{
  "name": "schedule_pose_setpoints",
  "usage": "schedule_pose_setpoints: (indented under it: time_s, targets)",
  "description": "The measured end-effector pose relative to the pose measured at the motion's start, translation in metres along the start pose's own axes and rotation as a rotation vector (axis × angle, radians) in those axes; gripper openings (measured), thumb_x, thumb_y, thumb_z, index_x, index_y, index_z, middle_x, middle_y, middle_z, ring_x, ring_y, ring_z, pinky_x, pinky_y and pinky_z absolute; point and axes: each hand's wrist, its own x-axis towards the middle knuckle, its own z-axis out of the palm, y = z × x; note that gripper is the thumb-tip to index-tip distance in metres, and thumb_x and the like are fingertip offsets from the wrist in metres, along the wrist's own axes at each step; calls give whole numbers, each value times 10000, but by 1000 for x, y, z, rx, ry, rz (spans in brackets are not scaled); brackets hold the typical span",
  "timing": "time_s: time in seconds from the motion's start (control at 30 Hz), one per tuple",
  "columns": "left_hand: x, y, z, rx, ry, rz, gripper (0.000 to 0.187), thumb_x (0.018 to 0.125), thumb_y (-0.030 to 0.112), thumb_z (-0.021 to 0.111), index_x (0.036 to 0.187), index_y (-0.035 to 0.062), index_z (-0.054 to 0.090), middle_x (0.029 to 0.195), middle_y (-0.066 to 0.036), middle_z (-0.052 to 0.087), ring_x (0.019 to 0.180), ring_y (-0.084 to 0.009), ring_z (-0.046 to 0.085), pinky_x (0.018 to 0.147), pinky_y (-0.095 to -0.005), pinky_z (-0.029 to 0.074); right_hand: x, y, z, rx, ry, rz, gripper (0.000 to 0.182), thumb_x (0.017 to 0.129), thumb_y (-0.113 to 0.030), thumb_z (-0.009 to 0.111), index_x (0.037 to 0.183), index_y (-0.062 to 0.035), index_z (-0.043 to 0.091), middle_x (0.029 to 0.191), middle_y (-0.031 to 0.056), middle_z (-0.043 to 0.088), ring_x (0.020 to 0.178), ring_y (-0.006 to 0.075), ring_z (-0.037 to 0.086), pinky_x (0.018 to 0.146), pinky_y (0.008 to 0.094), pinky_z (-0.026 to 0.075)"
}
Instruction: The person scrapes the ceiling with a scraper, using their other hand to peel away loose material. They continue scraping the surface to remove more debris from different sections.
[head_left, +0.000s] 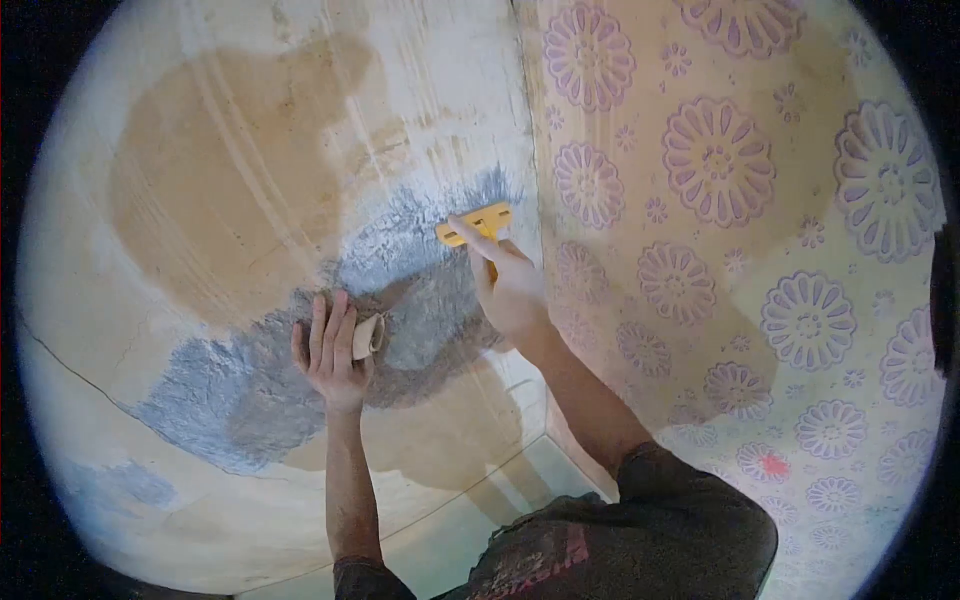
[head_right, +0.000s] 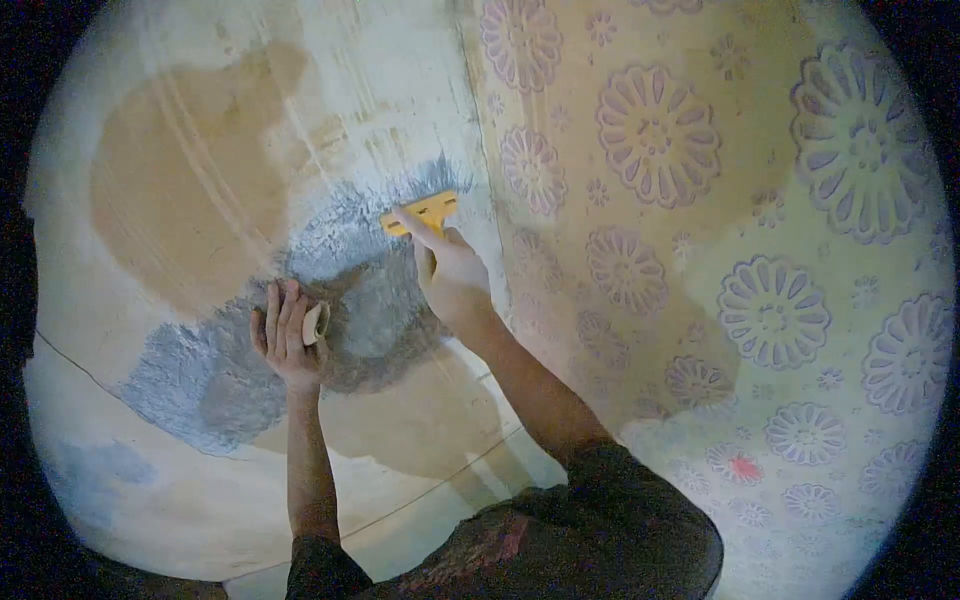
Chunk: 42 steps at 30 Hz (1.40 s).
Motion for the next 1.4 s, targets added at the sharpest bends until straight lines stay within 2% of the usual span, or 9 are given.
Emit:
schedule_pose_setpoints:
  time_s: [0.17, 0.23, 0.37, 0.5, 0.57, 0.7, 1.1, 1.3, 1.4]
  targets:
    - [-1, -1, -6, -31, -31, 3, 300, 967, 360, 531, 1155, 147, 628, 1300, -21, 626, 1297, -254, 515, 1140, -456, 243, 14, -19, -4, -6, -16, 36, 405, 962, -90, 552, 1333, -250, 586, 716, 167, 558, 599, 239, 536, 586, 351, 439]
    - [5, -2, -19, -220, -40, -37, 324, 955, 362, 544, 1159, 126, 630, 1292, -59, 629, 1300, -303, 507, 1131, -466, 263, -6, -5, 3, -43, -53, 34, 405, 965, -89, 547, 1335, -248, 584, 715, 161, 551, 602, 237, 530, 594, 347, 442]
    - [5, -28, -48, -131, 133, -89, 326, 969, 346, 515, 1129, 77, 604, 1289, -144, 615, 1300, -388, 484, 1116, -488, 289, 16, -23, 0, -77, -42, -4, 409, 964, -77, 543, 1334, -248, 587, 745, 157, 571, 640, 224, 552, 628, 329, 460]
    - [10, -48, -41, -137, 274, -152, 280, 969, 235, 516, 1195, 71, 539, 1309, -141, 599, 1299, -386, 487, 1073, -512, 351, 10, -19, 4, 24, -18, -10, 409, 964, -63, 541, 1330, -238, 592, 760, 158, 586, 659, 208, 564, 635, 314, 462]
    - [6, -49, -41, -120, 213, -111, 269, 966, 223, 524, 1190, 76, 539, 1307, -138, 601, 1298, -386, 489, 1072, -514, 352, 4, -21, 4, -57, -110, 51, 417, 964, -109, 534, 1345, -274, 564, 829, 208, 605, 704, 353, 604, 644, 402, 485]
    - [-2, -47, -40, -73, 125, -97, 264, 956, 231, 548, 1180, 92, 536, 1307, -127, 603, 1291, -384, 497, 1074, -512, 348, 20, -33, 4, -23, -51, 32, 405, 968, -112, 532, 1343, -261, 568, 828, 207, 609, 702, 344, 608, 644, 392, 485]
    - [-5, -44, -41, -185, 165, -124, 292, 946, 262, 541, 1189, 101, 532, 1313, -112, 604, 1301, -383, 488, 1090, -516, 304, -1, -30, 7, -93, -153, 68, 396, 978, -128, 521, 1347, -266, 564, 860, 194, 638, 748, 348, 622, 675, 399, 499]
    - [-9, -50, -39, -157, 121, -57, 268, 946, 228, 576, 1181, 106, 533, 1300, -115, 612, 1285, -383, 504, 1074, -515, 336, 14, -41, 7, -12, -107, 58, 417, 977, -151, 525, 1365, -302, 537, 848, 202, 630, 756, 369, 622, 671, 415, 497]
    - [-10, -49, -41, -157, 126, -78, 259, 945, 230, 594, 1166, 108, 536, 1290, -116, 618, 1281, -381, 508, 1068, -511, 350, 2, -42, 11, -142, -192, 90, 414, 977, -161, 527, 1361, -313, 539, 821, 203, 621, 736, 367, 618, 659, 410, 495]
